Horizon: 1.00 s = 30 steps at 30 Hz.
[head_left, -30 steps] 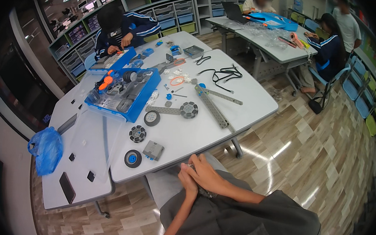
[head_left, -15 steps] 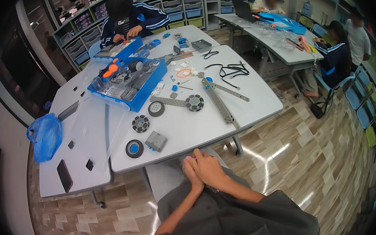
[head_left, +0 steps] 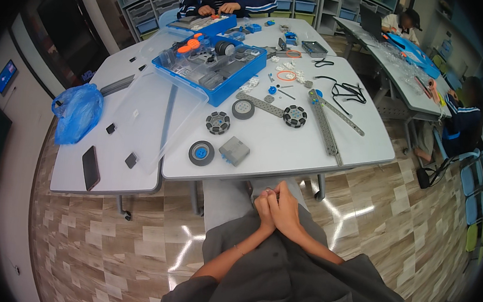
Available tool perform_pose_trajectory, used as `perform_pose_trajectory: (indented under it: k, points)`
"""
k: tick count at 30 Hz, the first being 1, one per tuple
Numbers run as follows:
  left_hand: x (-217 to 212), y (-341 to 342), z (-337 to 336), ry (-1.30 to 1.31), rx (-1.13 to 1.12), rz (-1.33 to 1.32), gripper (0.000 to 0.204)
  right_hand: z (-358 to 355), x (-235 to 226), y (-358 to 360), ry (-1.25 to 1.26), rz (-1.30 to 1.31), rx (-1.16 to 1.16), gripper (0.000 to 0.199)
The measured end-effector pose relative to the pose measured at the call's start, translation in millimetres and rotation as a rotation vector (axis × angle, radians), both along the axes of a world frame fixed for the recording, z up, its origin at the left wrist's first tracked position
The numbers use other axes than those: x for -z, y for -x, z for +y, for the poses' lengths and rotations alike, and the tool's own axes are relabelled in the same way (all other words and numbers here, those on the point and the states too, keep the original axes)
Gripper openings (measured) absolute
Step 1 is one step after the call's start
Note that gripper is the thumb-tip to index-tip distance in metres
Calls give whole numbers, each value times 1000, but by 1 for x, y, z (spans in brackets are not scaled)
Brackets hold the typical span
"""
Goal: The person assembles a small wheeled robot using gray and blue plastic components. They connect beams, attach wheels, and secure a motor to the chassis, handling each part by hand.
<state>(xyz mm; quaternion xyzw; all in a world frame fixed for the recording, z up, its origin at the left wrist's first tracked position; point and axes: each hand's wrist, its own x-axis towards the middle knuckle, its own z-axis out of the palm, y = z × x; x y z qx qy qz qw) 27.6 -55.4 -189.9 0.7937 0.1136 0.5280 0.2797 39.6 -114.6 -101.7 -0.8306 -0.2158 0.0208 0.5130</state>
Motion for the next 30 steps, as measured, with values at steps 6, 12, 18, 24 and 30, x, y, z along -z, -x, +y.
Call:
perform_pose_trajectory:
  k: [6, 12, 18, 24, 30]
  points:
    - [7, 2, 2, 243, 169, 64, 36, 0, 13, 9, -26, -2, 33, 30]
    - [17, 8, 4, 462, 351, 99, 36, 5, 11, 18, -69, -11, -10, 39]
    - [22, 10, 16, 1012, 758, 7, 36, -5, 2, 15, -89, 45, -101, 38]
    - [-9, 11, 13, 1749, 723, -50, 45, -15, -13, 10, -240, 220, -229, 27]
    - [-39, 7, 20, 1863, 720, -19, 52, -22, -42, -5, -457, 592, -332, 21]
